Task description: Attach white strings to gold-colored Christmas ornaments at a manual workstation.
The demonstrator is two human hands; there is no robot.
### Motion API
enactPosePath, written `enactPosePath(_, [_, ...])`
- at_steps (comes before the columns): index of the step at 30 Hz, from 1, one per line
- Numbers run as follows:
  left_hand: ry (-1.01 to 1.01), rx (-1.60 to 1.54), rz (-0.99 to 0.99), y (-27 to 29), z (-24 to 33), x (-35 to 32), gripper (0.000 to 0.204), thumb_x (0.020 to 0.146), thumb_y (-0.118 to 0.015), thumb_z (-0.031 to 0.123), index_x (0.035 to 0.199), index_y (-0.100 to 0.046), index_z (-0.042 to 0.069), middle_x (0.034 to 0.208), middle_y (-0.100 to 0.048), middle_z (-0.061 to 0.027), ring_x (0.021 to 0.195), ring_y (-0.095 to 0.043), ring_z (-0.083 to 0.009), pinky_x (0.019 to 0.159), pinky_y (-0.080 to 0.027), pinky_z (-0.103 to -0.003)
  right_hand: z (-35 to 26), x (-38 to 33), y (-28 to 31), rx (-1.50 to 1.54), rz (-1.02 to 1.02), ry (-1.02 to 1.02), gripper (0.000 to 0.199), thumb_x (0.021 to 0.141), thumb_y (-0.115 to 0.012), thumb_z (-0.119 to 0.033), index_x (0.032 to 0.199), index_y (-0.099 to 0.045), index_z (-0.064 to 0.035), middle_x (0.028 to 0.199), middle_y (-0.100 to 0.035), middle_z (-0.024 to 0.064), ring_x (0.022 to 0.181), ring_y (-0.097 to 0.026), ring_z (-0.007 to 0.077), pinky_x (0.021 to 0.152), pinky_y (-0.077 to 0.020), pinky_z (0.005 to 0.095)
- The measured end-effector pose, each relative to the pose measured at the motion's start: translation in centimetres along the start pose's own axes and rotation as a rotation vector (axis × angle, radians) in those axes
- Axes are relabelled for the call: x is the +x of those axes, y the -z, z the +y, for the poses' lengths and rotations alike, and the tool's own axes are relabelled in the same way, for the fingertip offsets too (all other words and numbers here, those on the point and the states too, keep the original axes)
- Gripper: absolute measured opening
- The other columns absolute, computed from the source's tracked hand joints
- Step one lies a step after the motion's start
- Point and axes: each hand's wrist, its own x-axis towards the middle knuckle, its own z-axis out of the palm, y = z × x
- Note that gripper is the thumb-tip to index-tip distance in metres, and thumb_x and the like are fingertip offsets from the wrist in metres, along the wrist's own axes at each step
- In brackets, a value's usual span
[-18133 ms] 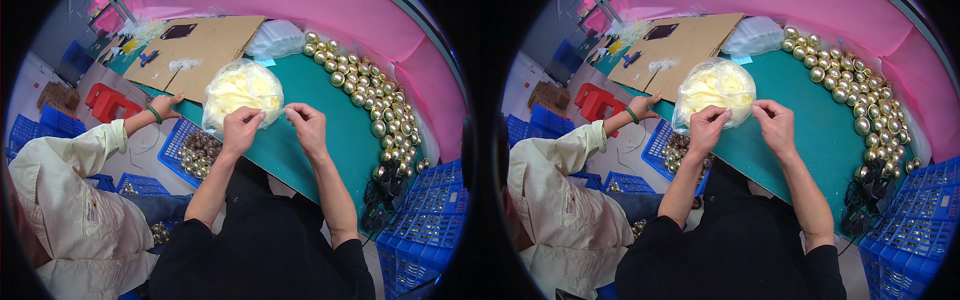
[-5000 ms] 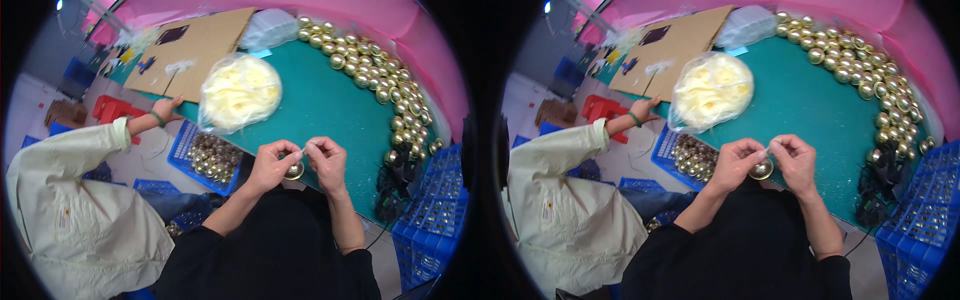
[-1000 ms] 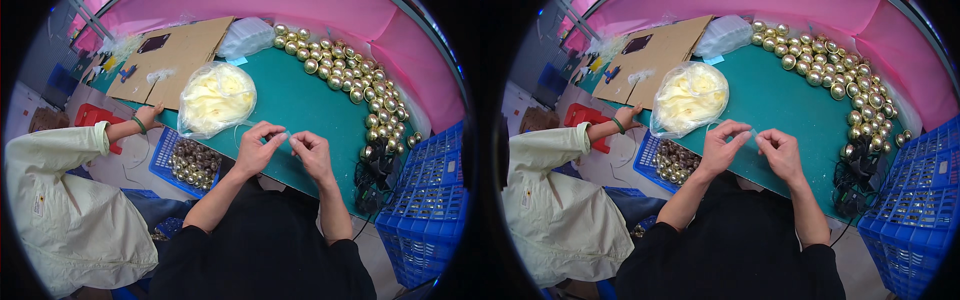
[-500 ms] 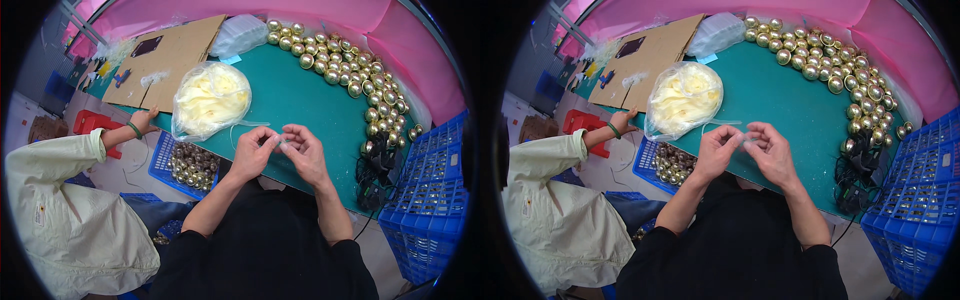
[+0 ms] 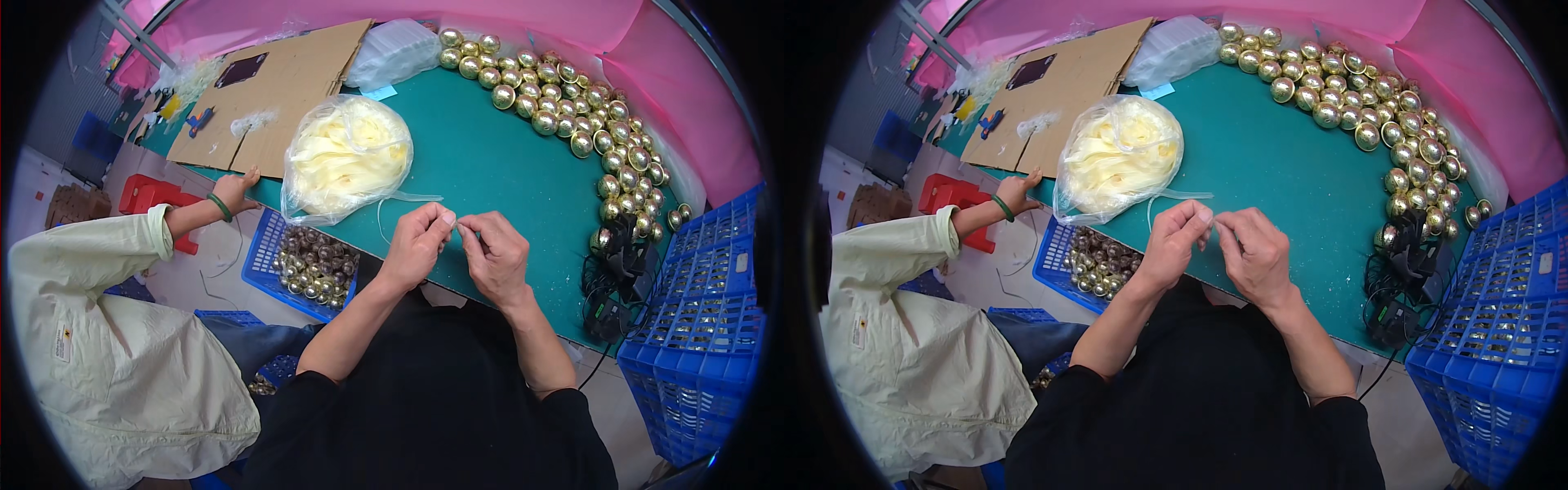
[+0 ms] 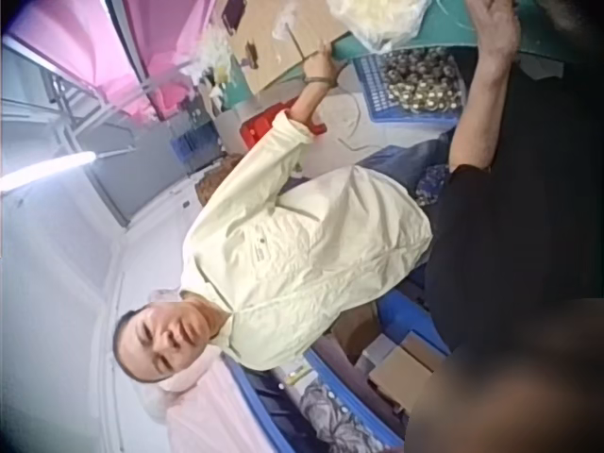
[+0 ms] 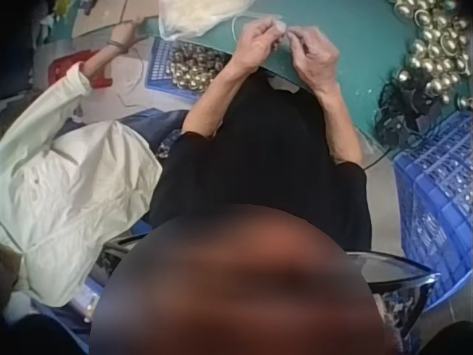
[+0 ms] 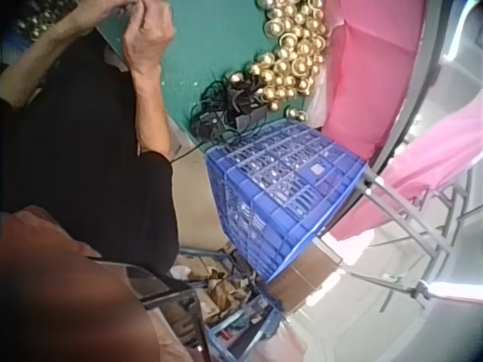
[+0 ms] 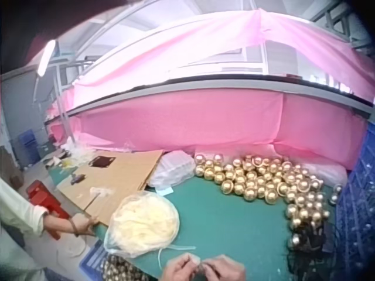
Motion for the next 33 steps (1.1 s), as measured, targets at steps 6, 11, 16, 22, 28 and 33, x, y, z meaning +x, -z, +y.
enactPosePath(6, [0.012,-0.126,-0.036,-0.4,0.5,0.4,0.029,0.108,-0.059,0.024,0.086,-0.062,0.005,0.076,-0.057,0.0027,0.067,-0.049,-0.0054,0.06,-0.041,-0.024,0.1,0.1,0.2,-0.009,-0.01,0.012,0.008,0.089,-0.072,0.004,0.095,-0.07,0.0001,0.083,-0.066,0.0108,0.063,-0.061,0.0195,0.055,-0.0472,0.0314])
enactPosePath(11, [-0.062,0.028,0.018,-0.4,0.9,3.5,0.023,0.106,-0.061,0.019,0.091,-0.065,0.002,0.081,-0.063,-0.0001,0.073,-0.055,-0.0075,0.067,-0.046,-0.026,1.2,0.6,1.9,0.075,0.022,-0.172,0.002,0.094,-0.07,0.0,0.094,-0.068,0.0014,0.08,-0.062,0.006,0.062,-0.054,0.0116,0.055,-0.043,0.0269])
enactPosePath(16, [-0.176,0.401,0.084,-2.5,2.8,11.7,0.02,0.098,-0.07,0.017,0.102,-0.069,-0.002,0.088,-0.069,-0.0072,0.081,-0.064,-0.0169,0.078,-0.053,-0.031,5.2,0.6,4.1,0.211,0.067,-0.428,0.008,0.1,-0.067,-0.005,0.098,-0.068,0.0021,0.083,-0.061,-0.0023,0.067,-0.05,0.0032,0.058,-0.0405,0.0221])
enactPosePath(22, [-0.476,0.953,0.1,-5.5,-0.9,25.4,0.048,0.083,-0.081,0.02,0.124,-0.066,0.0,0.12,-0.067,-0.0255,0.114,-0.064,-0.042,0.1,-0.052,-0.048,9.7,0.0,3.7,0.331,0.112,-0.631,0.011,0.102,-0.067,-0.009,0.099,-0.068,0.0013,0.081,-0.06,-0.0054,0.068,-0.048,0.001,0.059,-0.0382,0.0197])
enactPosePath(28, [-0.318,1.184,0.078,-7.6,-4.0,31.6,0.063,0.079,-0.084,0.022,0.133,-0.059,0.002,0.129,-0.063,-0.0257,0.119,-0.06,-0.0447,0.1,-0.051,-0.052,10.9,-0.9,3.6,0.281,0.109,-0.672,0.011,0.102,-0.066,-0.009,0.1,-0.068,0.0013,0.08,-0.06,-0.0055,0.067,-0.049,0.0007,0.058,-0.0383,0.0199])
enactPosePath(33, [-0.28,0.993,0.084,-7.9,-5.9,32.1,0.048,0.08,-0.082,0.016,0.123,-0.062,0.01,0.121,-0.064,-0.0227,0.113,-0.062,-0.0439,0.096,-0.052,-0.053,10.1,-0.6,3.5,0.276,0.127,-0.641,0.011,0.102,-0.066,-0.009,0.098,-0.068,0.0006,0.08,-0.059,-0.0061,0.066,-0.047,0.0003,0.056,-0.0355,0.0202])
